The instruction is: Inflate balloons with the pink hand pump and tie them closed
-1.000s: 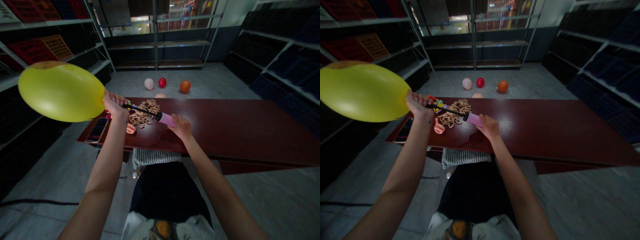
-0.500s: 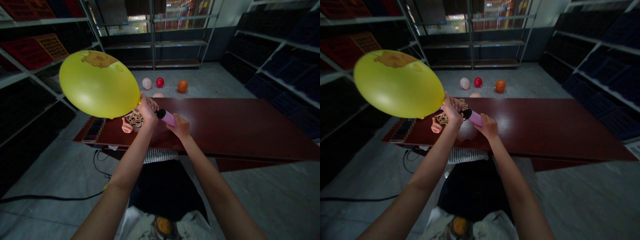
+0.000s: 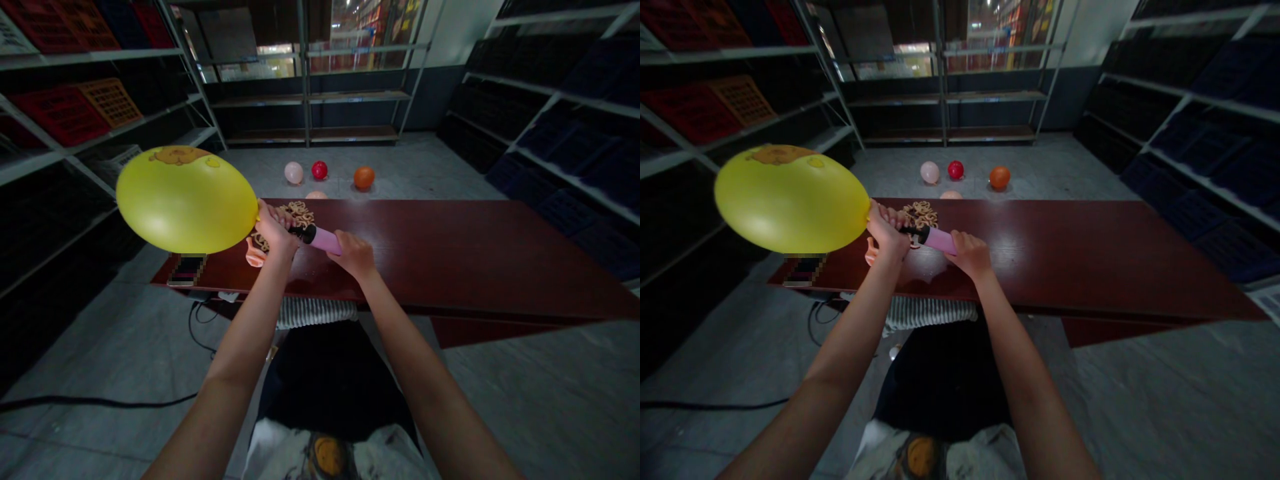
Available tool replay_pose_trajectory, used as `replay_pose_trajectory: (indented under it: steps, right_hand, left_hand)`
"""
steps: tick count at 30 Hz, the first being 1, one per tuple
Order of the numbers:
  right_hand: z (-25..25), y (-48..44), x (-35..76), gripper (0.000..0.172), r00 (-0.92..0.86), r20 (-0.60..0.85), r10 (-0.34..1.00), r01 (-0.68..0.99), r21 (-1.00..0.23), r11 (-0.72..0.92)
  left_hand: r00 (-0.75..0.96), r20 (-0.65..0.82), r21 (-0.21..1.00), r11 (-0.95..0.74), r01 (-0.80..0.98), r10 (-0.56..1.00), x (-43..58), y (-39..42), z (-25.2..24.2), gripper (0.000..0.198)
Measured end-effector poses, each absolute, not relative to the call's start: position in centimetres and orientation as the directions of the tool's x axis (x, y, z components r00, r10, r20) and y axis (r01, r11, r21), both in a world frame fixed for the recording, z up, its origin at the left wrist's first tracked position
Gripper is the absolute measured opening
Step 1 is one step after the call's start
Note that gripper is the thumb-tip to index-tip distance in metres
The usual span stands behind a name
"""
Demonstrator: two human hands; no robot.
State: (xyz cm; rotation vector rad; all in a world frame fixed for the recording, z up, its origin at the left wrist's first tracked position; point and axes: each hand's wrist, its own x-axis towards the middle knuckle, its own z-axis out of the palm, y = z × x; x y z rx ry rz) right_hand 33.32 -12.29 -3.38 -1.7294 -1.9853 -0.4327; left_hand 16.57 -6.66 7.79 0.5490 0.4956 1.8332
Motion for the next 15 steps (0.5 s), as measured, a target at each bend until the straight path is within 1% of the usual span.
replay_pose_trajectory:
  steps: [3,6,11,15]
  right_hand:
    - [-3.3,-12.4,33.3,0.041,-0.112,0.534,0.838,0.986,-0.043,0.159]
    - [-3.1,-12.5,33.3,0.042,-0.126,0.525,0.841,0.983,-0.05,0.179]
    - [-2.6,-12.6,32.9,0.04,-0.109,0.495,0.862,0.978,-0.104,0.183]
    - [-2.3,-12.6,32.7,0.04,-0.112,0.48,0.87,0.966,-0.154,0.209]
  left_hand:
    - [-0.293,0.108,0.569,-0.301,-0.766,0.95,14.8,-6.7,8.6,0.052]
    - [-0.328,0.078,0.583,-0.31,-0.751,0.941,13.1,-6.7,10.1,0.052]
    - [-0.341,0.126,0.615,-0.343,-0.71,0.932,10.2,-6.9,13.0,0.052]
    - [-0.384,0.196,0.654,-0.412,-0.634,0.902,9.0,-6.3,13.9,0.057]
